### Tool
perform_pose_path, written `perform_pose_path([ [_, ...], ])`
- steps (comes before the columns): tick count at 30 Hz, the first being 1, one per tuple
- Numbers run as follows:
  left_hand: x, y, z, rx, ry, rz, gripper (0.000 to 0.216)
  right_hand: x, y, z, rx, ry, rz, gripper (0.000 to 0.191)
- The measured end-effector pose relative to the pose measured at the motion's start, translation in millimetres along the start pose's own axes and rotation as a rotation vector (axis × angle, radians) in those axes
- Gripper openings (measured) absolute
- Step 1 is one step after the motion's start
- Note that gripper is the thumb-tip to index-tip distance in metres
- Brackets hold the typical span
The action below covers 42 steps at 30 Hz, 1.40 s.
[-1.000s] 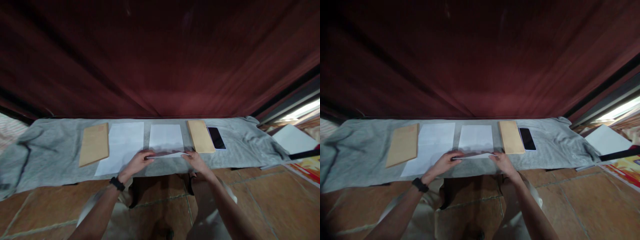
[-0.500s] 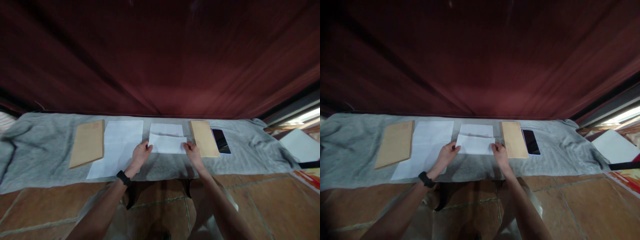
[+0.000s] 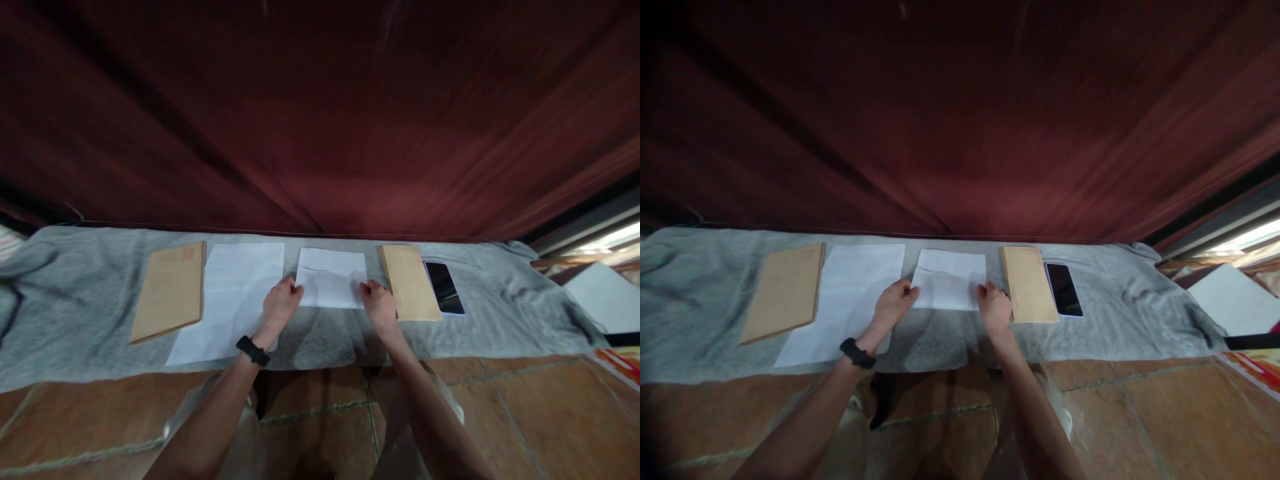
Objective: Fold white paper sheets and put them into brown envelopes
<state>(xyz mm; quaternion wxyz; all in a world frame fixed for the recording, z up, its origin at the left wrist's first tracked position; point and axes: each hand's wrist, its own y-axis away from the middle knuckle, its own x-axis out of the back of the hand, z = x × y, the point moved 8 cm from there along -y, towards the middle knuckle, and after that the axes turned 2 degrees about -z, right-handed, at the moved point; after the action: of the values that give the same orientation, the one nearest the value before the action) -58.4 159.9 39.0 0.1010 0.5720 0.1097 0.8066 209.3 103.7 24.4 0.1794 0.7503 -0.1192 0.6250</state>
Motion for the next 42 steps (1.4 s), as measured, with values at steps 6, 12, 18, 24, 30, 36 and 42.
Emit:
perform_pose_path([
  [6,2.4,-7.0,4.3,0.039,-0.031,0.054,0.028,-0.7,-8.1,-7.4,-0.033,0.058,0.079,0.034],
  [12,6.1,-15.9,12.4,0.054,-0.047,0.092,0.030,2.1,-14.4,-11.3,-0.048,0.018,0.157,0.033],
  [18,5.7,-25.9,20.1,0.061,-0.064,0.122,0.031,15.1,-14.4,-11.9,0.034,-0.051,0.323,0.037],
  [24,3.3,-30.4,21.4,0.057,-0.086,0.162,0.033,27.0,-7.2,-23.7,0.290,-0.161,0.490,0.047],
  [30,5.7,-30.5,22.2,0.058,-0.080,0.212,0.034,8.3,4.5,-53.3,0.486,-0.129,0.338,0.047],
  [36,5.3,-34.3,22.6,0.065,-0.065,0.260,0.035,-5.5,6.5,-64.1,0.490,-0.129,0.237,0.046],
  [42,3.5,-40.9,24.2,0.044,-0.037,0.298,0.037,-8.0,7.5,-61.6,0.398,-0.093,0.227,0.043],
])
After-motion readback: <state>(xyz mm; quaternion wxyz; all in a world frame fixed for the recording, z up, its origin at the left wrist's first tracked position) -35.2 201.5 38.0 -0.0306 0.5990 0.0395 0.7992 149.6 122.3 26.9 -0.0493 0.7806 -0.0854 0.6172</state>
